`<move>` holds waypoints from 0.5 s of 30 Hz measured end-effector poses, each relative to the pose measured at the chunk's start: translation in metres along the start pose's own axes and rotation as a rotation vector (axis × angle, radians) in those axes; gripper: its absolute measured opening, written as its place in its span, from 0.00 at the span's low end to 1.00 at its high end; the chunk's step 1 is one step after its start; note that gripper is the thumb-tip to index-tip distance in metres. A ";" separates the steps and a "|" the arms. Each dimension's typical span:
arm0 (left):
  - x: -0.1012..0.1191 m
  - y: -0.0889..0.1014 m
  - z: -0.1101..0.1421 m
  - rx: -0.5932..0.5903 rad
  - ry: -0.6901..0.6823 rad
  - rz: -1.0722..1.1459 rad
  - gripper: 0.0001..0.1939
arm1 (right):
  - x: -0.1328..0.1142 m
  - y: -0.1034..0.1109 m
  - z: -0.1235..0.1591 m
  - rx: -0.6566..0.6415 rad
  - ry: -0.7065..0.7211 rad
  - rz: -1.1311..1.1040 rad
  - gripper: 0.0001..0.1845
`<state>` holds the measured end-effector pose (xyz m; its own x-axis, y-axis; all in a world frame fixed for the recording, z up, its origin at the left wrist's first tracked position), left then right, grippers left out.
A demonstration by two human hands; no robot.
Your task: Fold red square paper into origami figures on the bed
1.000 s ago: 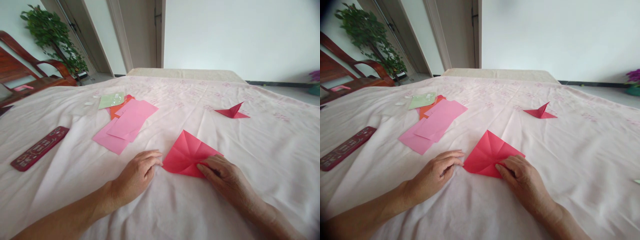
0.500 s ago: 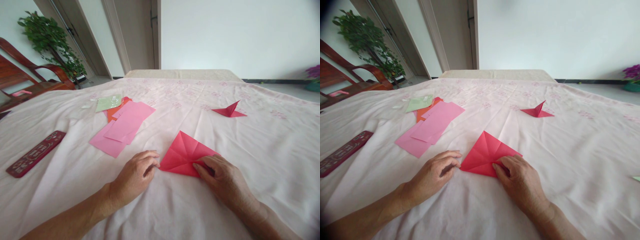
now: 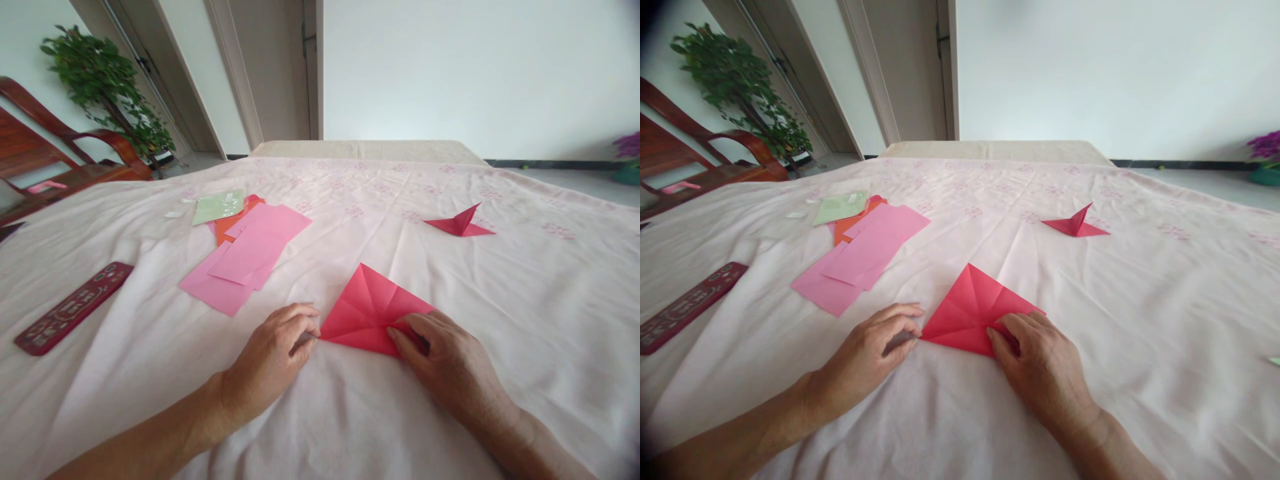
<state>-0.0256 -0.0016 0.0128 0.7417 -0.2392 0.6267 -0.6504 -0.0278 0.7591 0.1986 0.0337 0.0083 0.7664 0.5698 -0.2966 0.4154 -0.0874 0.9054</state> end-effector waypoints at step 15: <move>0.004 -0.004 -0.001 0.034 -0.029 -0.058 0.05 | 0.003 -0.003 0.002 -0.026 -0.027 -0.030 0.15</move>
<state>-0.0194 -0.0020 0.0122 0.7735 -0.2646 0.5760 -0.6119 -0.0751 0.7873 0.2006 0.0340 0.0044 0.7665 0.5498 -0.3318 0.4263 -0.0493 0.9032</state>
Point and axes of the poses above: each hand's wrist, its own z-axis away from the middle knuckle, its own y-axis out of the back of the hand, x = y × z, the point moved 6 cm from there along -z, towards the middle knuckle, and after that the axes turned 9 degrees about y, right-handed, at the moved point
